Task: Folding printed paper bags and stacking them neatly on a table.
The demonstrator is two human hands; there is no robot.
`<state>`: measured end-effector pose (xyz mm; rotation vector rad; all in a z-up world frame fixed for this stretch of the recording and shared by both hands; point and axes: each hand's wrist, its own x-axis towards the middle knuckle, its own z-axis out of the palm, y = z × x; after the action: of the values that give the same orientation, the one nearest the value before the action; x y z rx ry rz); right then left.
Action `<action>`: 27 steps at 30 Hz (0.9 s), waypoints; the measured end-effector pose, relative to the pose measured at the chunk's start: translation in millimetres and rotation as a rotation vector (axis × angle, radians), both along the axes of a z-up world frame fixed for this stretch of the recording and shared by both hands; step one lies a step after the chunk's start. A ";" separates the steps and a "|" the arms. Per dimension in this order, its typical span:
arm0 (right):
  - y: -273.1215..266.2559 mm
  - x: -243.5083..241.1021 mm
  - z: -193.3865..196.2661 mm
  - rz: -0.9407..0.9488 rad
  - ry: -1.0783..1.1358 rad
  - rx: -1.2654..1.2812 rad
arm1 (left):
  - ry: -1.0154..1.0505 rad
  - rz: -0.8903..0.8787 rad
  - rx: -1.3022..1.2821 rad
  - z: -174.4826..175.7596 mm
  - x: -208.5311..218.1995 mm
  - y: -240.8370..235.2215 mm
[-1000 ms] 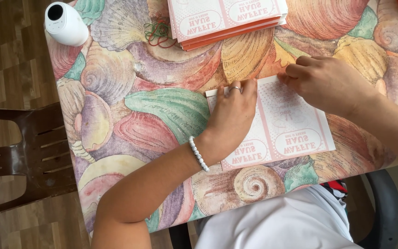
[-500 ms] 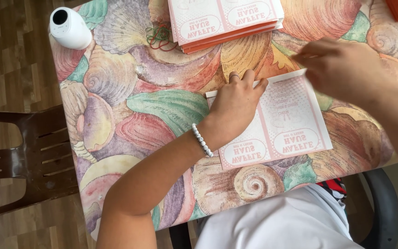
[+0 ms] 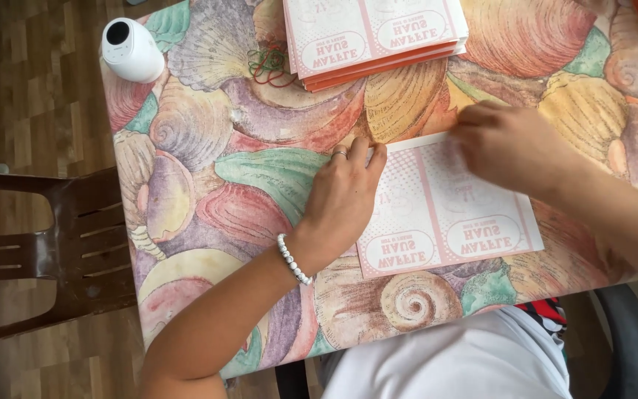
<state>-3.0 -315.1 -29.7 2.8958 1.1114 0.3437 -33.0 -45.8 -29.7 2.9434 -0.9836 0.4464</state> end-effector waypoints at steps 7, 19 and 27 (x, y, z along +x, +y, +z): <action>40.4 5.5 -29.1 0.108 -0.153 0.125 | -0.087 -0.077 0.017 -5.8 8.3 5.4; -41.3 -8.4 -21.1 -0.171 -0.114 -0.009 | 0.488 -0.125 -0.025 29.5 45.6 -59.0; -41.9 -3.7 19.9 -0.384 0.242 0.574 | 0.755 0.040 -0.056 10.0 74.7 -91.8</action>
<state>-6.7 -357.0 -9.8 3.6430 0.4944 0.3498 41.7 -137.7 -19.7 2.6865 -0.7738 -0.5918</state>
